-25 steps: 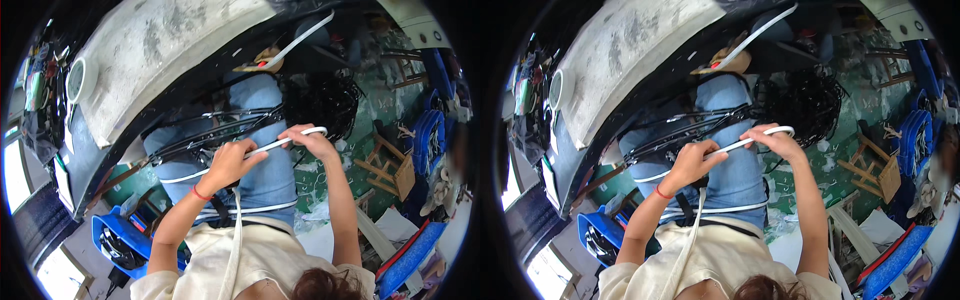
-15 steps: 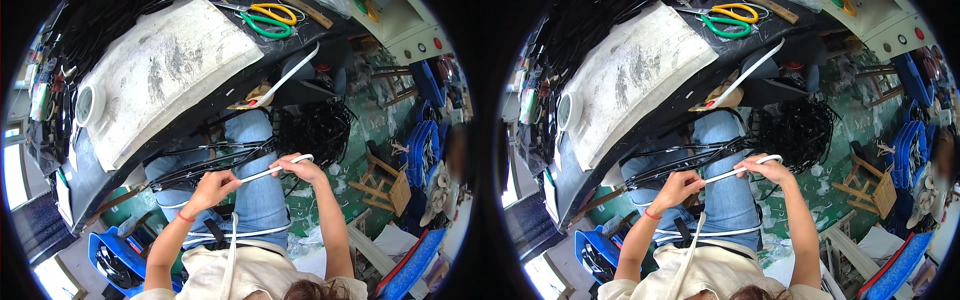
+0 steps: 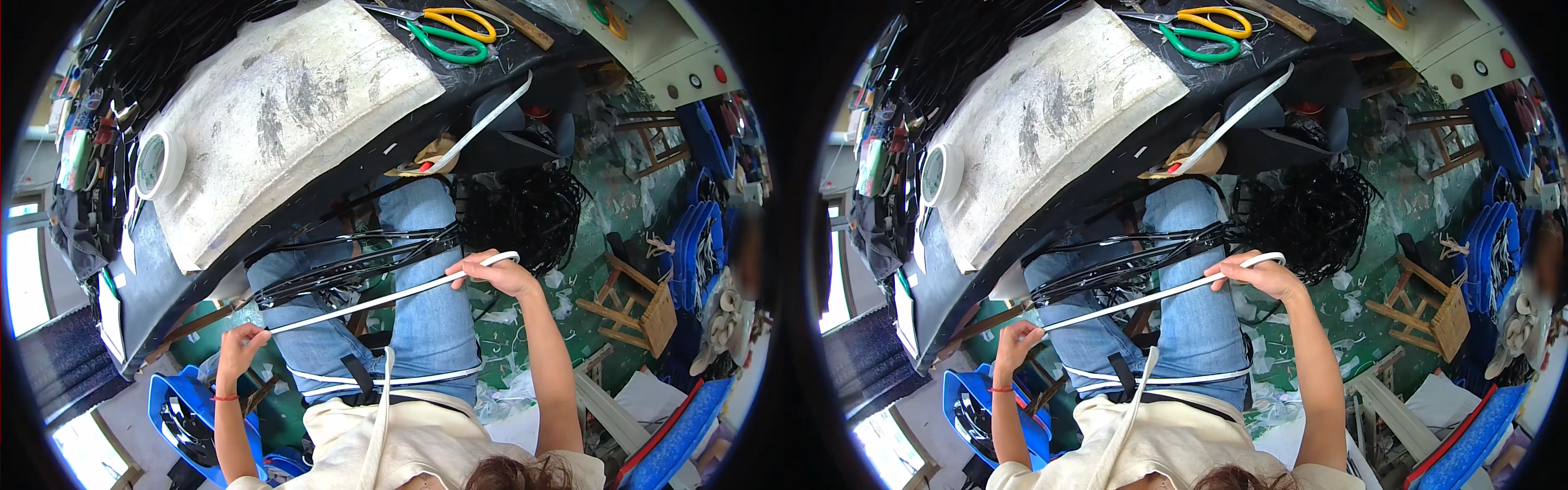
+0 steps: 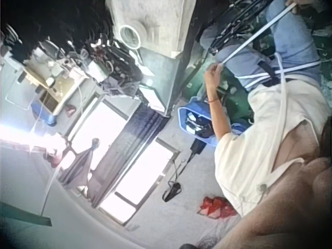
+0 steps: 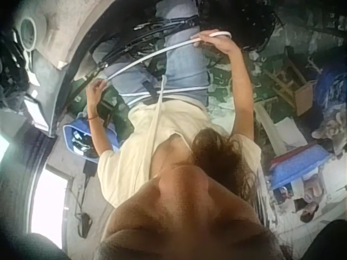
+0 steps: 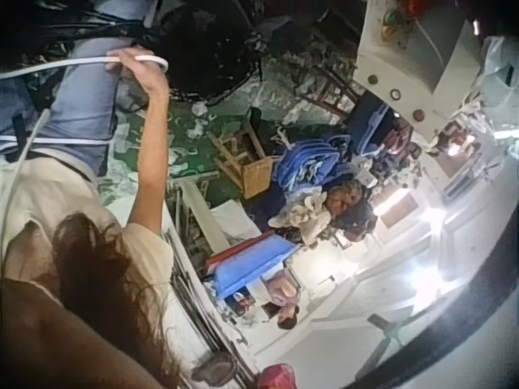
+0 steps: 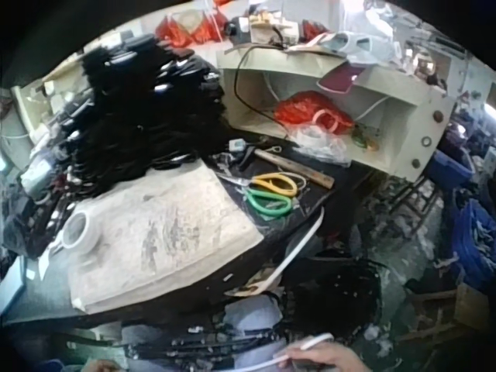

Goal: Wrapping white tape or binding strips around bundles of black shoe components.

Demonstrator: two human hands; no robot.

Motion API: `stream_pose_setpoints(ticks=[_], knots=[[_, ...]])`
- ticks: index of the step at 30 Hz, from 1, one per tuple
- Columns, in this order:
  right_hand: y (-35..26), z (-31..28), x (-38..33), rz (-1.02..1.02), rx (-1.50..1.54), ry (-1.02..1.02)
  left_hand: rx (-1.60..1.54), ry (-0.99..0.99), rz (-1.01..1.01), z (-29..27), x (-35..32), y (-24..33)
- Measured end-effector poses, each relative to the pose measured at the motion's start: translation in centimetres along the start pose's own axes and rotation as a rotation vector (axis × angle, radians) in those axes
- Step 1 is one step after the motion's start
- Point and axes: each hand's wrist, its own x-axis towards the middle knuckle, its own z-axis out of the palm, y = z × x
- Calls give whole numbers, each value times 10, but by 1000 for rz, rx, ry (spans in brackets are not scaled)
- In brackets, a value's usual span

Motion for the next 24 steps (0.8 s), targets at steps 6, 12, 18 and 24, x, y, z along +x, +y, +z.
stream_pose_setpoints(ticks=[6, 12, 18, 24], knots=[[-5, 0, 1, 12, -5, -3, 16, 322, -211, -28, -19, -131], [1, 0, 0, -14, 12, 12, 534, 613, -202, -25, -5, -120], [0, 4, -6, -23, 7, 69, 145, 265, 610, 88, 21, 144], [-10, 5, 1, -18, -44, 26, -37, -183, 470, 142, 56, 188]])
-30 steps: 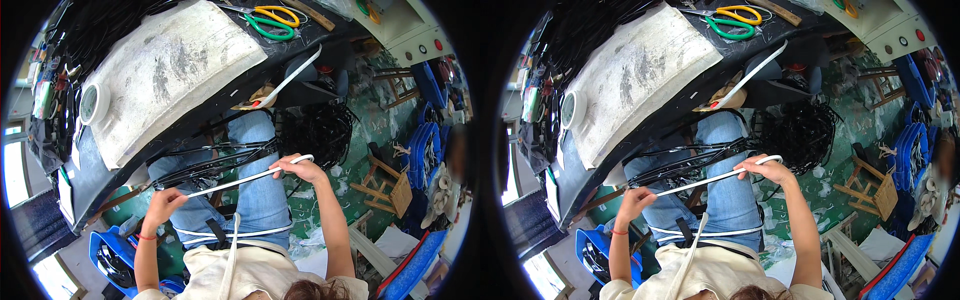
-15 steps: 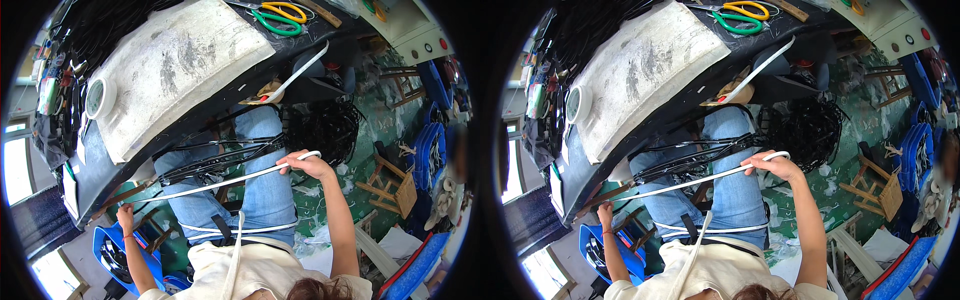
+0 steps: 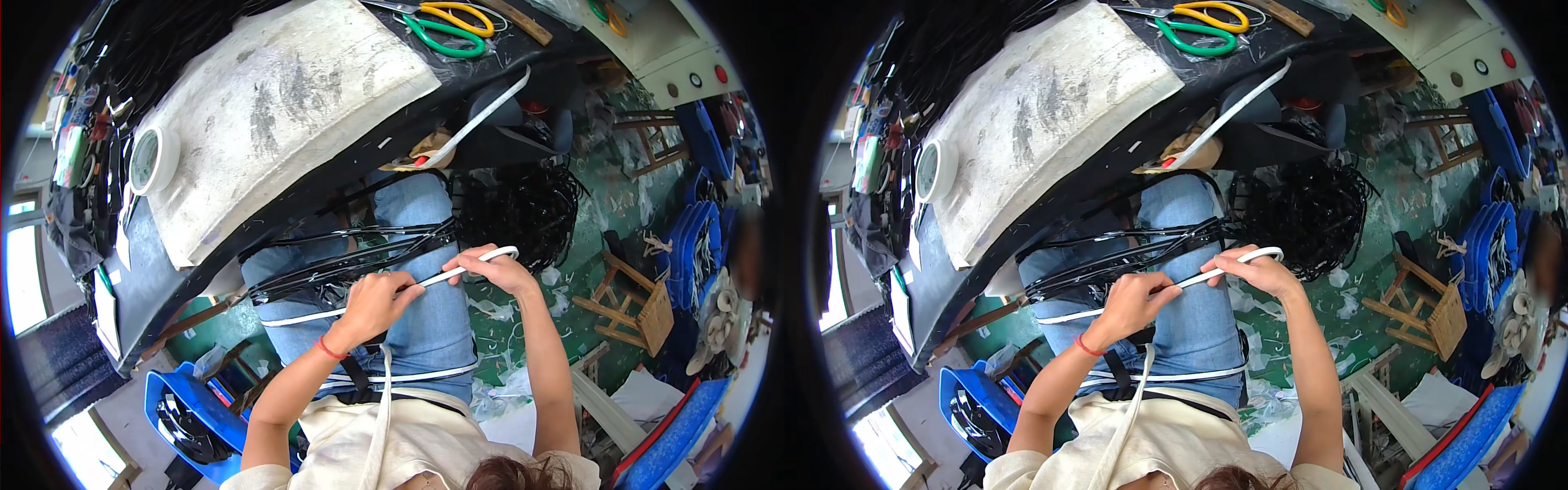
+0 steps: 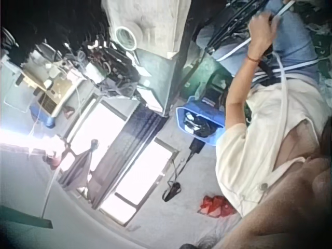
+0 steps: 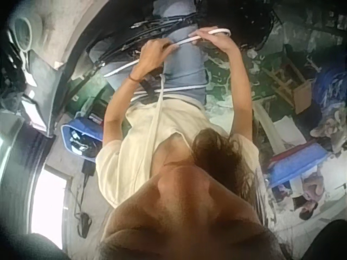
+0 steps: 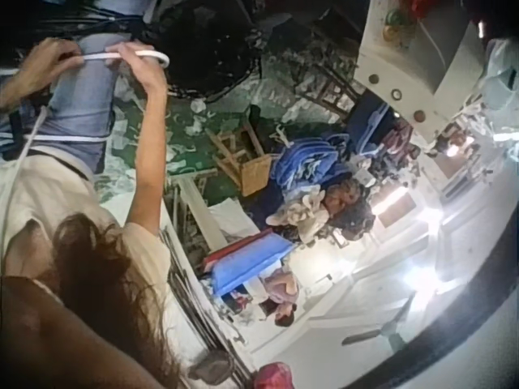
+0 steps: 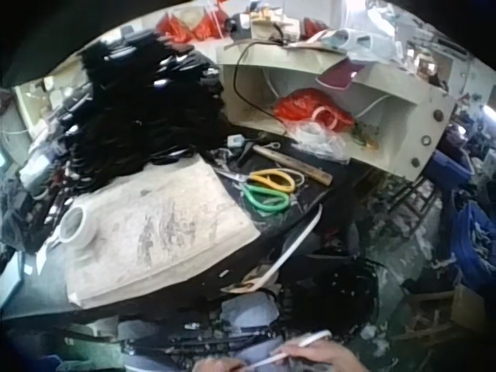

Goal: Wrapping white tape or binding strips around bundles of black shoe components.

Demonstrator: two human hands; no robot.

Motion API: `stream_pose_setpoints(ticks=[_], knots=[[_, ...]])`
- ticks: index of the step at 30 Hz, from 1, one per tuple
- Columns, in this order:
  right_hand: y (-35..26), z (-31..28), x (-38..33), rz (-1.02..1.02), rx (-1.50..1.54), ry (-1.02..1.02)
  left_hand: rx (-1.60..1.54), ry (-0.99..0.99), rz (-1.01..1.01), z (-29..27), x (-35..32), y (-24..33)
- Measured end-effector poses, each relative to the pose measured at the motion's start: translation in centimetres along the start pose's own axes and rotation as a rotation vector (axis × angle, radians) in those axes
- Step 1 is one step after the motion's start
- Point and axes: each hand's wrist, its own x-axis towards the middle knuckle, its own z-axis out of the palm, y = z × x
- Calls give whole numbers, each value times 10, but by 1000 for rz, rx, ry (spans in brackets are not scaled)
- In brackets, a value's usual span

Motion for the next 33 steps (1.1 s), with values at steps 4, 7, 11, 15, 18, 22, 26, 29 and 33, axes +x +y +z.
stream_pose_setpoints(ticks=[4, 7, 11, 15, 18, 22, 26, 29, 33], knots=[[8, -9, 3, -1, 83, -21, -94, -71, -108, -17, -8, -15], [13, -12, 3, -1, 82, -30, -138, -80, -138, -31, -27, -34], [13, -10, 2, -7, 75, -29, -141, -30, -281, -67, -69, -56], [12, -7, 3, -30, 52, -52, -22, 10, -406, -103, -113, -87], [8, -5, 2, -4, 24, -57, 35, 82, -451, -118, -141, -113], [8, -8, 2, -2, 12, -57, 32, 258, -614, -137, -196, -180], [-2, -6, 3, 11, -17, -42, 147, 404, -752, -164, -267, -263], [3, -6, 2, -8, -6, -39, 443, 512, -851, -162, -263, -276], [4, -3, 3, -19, -17, -16, 606, 567, -357, -113, -162, -162]])
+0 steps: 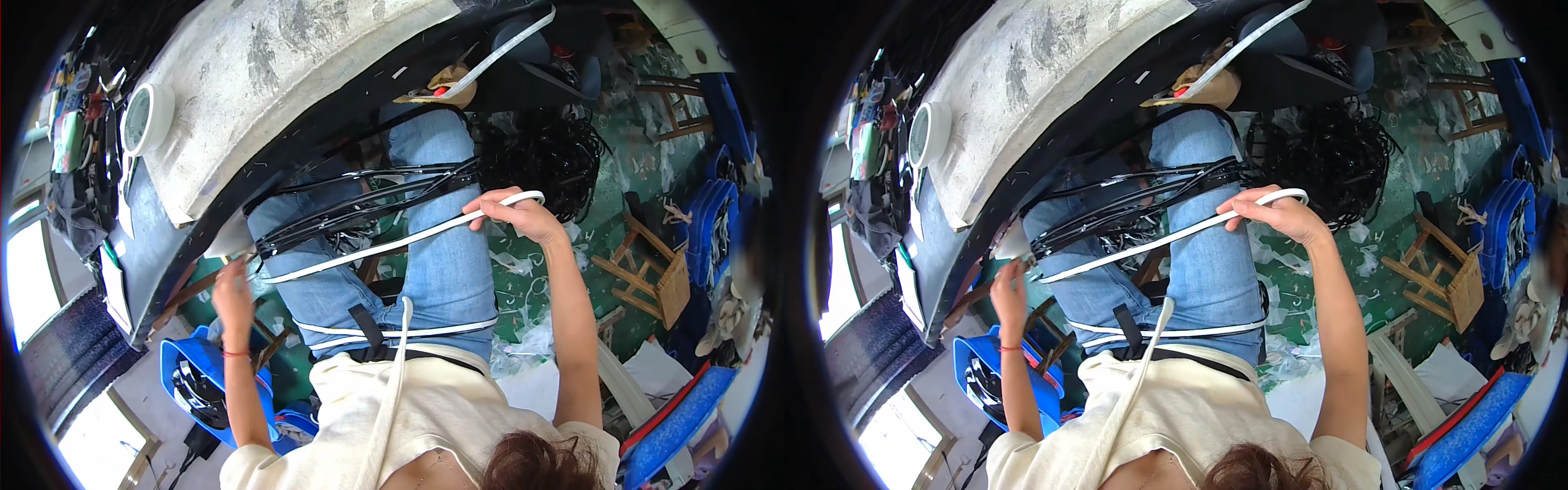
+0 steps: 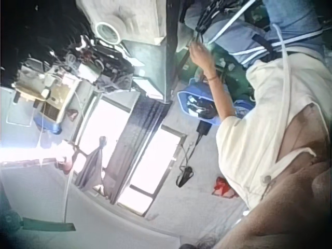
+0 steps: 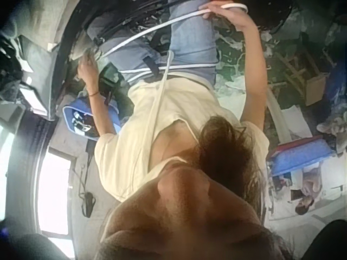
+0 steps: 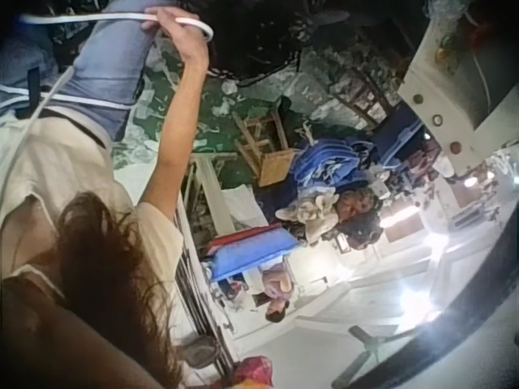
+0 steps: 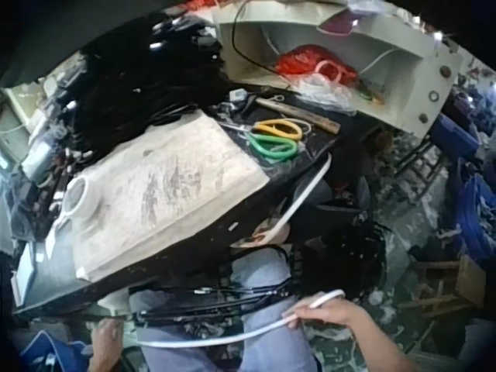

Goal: Wrapping white tape or binding strips around bundles of black shoe components.

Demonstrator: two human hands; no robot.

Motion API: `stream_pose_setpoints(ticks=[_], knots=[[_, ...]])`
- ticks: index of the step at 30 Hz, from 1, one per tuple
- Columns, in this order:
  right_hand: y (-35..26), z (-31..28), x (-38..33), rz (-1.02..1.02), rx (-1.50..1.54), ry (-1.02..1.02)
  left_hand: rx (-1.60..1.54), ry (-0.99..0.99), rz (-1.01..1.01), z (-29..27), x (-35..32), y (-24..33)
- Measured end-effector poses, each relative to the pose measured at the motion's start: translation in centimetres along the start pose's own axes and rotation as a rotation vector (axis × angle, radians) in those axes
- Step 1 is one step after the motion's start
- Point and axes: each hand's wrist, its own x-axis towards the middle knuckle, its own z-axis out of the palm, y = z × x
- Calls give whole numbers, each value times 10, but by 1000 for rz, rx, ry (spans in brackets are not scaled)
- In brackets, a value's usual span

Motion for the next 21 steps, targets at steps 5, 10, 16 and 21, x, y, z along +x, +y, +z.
stream_pose_setpoints(ticks=[5, 10, 16, 21], knots=[[2, 1, -4, 50, 39, 42, -582, -332, 317, 16, 26, 212], [-4, 4, 2, 36, 22, 6, -654, -644, 270, 41, 41, 245], [18, -13, 0, 36, 77, 12, -692, -741, 195, 29, 46, 197], [18, -11, -1, 20, 66, 30, -579, -684, 22, -2, 31, 123]])
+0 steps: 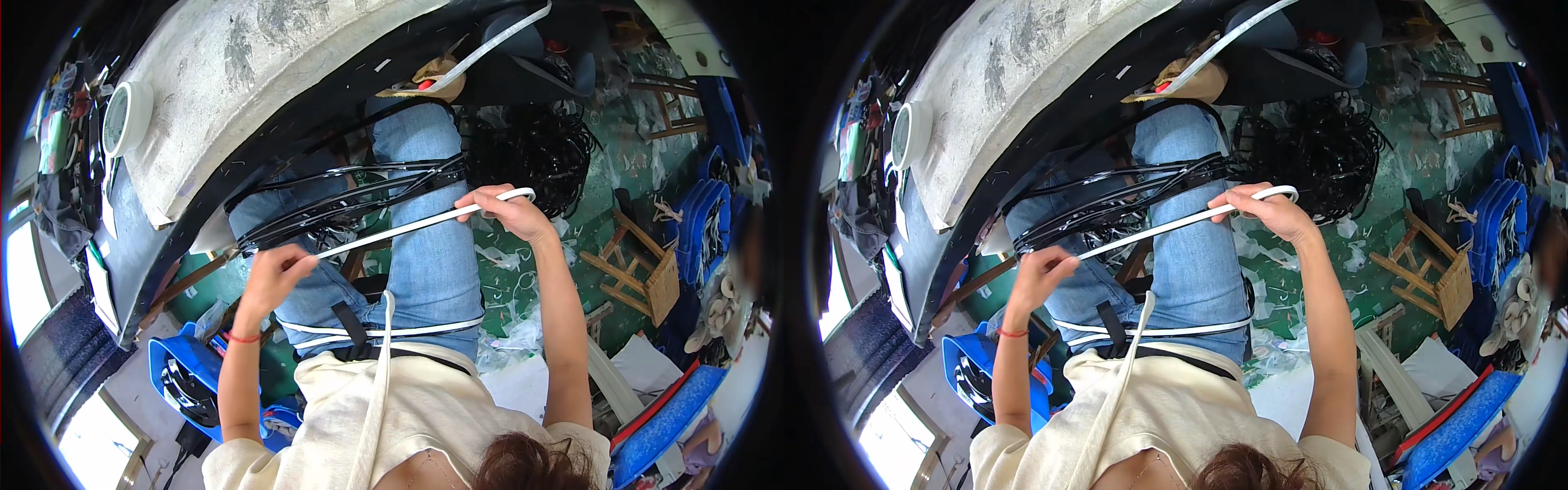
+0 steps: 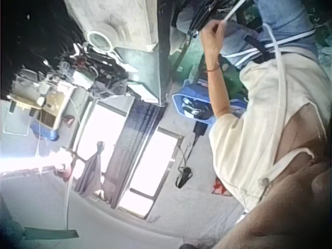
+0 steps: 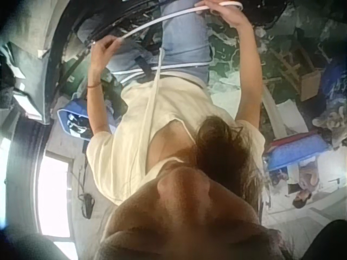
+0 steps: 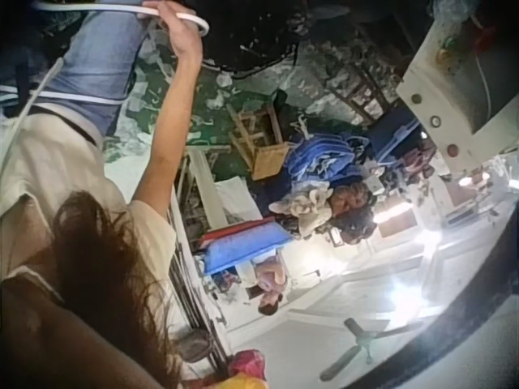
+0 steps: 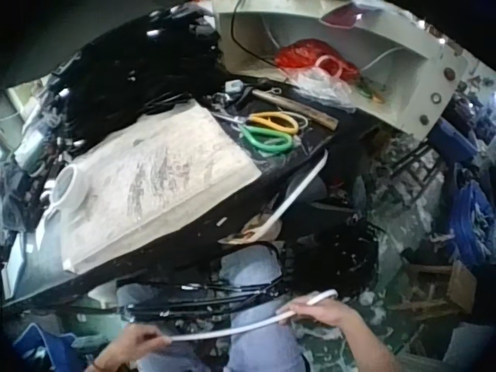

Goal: Wrapping white tape or binding strips around bundles of black shoe components.

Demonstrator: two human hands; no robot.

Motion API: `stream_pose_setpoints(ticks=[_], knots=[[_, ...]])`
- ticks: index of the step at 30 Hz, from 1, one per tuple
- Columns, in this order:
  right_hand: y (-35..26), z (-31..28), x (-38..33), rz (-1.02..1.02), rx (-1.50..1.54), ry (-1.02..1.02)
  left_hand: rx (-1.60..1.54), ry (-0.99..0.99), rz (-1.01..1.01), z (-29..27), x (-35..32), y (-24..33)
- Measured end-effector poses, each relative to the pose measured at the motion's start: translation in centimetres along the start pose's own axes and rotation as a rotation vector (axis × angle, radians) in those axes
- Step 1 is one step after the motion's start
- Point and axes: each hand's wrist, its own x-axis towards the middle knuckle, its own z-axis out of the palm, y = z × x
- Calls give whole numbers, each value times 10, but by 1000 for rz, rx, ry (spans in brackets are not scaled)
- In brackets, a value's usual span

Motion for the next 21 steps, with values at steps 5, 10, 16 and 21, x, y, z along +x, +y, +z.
stream_pose_setpoints(ticks=[5, 10, 16, 21], knots=[[-2, 5, -3, -26, 9, 17, 91, 144, -85, -38, -37, -44], [-12, 9, -3, -46, -86, 34, 67, 253, -181, -55, -51, -86], [-2, 10, -1, -88, -82, 137, 44, 244, -247, -54, -46, -98], [10, 15, -4, -151, -101, 265, 20, 229, -237, -52, -44, -103]])
